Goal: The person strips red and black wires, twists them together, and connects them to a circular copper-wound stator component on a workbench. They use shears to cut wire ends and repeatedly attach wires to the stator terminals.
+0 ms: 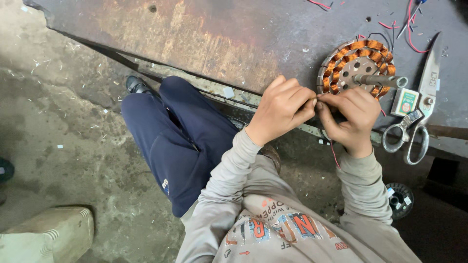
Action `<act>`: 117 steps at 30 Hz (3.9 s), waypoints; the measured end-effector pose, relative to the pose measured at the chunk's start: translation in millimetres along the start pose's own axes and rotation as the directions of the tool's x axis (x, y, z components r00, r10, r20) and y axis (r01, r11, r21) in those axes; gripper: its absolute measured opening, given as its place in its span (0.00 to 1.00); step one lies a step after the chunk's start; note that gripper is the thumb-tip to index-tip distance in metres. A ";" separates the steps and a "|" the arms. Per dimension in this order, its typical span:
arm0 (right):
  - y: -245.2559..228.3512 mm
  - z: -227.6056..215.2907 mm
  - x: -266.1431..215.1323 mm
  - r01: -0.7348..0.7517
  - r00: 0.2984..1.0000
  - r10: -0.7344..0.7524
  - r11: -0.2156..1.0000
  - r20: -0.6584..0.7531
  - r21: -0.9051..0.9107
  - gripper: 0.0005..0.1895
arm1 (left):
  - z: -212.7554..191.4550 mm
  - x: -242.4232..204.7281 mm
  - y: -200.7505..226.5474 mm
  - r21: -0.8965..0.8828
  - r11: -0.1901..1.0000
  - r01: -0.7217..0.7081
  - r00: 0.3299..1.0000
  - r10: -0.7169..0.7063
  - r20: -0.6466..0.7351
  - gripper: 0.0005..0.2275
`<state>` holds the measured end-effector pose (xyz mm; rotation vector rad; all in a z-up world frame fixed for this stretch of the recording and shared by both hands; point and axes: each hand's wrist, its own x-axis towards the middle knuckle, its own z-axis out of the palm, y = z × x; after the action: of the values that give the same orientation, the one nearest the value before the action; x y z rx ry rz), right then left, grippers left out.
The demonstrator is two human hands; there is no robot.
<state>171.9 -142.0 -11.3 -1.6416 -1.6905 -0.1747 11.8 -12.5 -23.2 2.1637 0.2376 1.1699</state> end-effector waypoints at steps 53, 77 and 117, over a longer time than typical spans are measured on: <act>26.6 -99.9 -98.4 -0.761 0.639 0.759 0.599 -0.126 -0.251 0.23 | -15.8 -3.5 -4.7 -0.135 0.982 0.128 0.991 -0.122 0.057 0.06; -49.3 -18.5 -105.8 -0.488 0.760 0.606 0.771 -0.237 0.408 0.29 | -23.9 -3.5 -6.0 -0.140 0.984 0.108 0.994 -0.106 0.024 0.05; -106.1 69.4 -199.9 -0.796 0.503 0.829 0.333 0.245 0.506 0.16 | -34.6 4.0 -3.9 -0.070 0.984 0.163 0.978 -0.152 0.142 0.06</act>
<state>24.5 -279.0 -136.0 -1.7529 -0.5429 0.7307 -12.9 8.3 -9.7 2.1014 0.2917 0.9236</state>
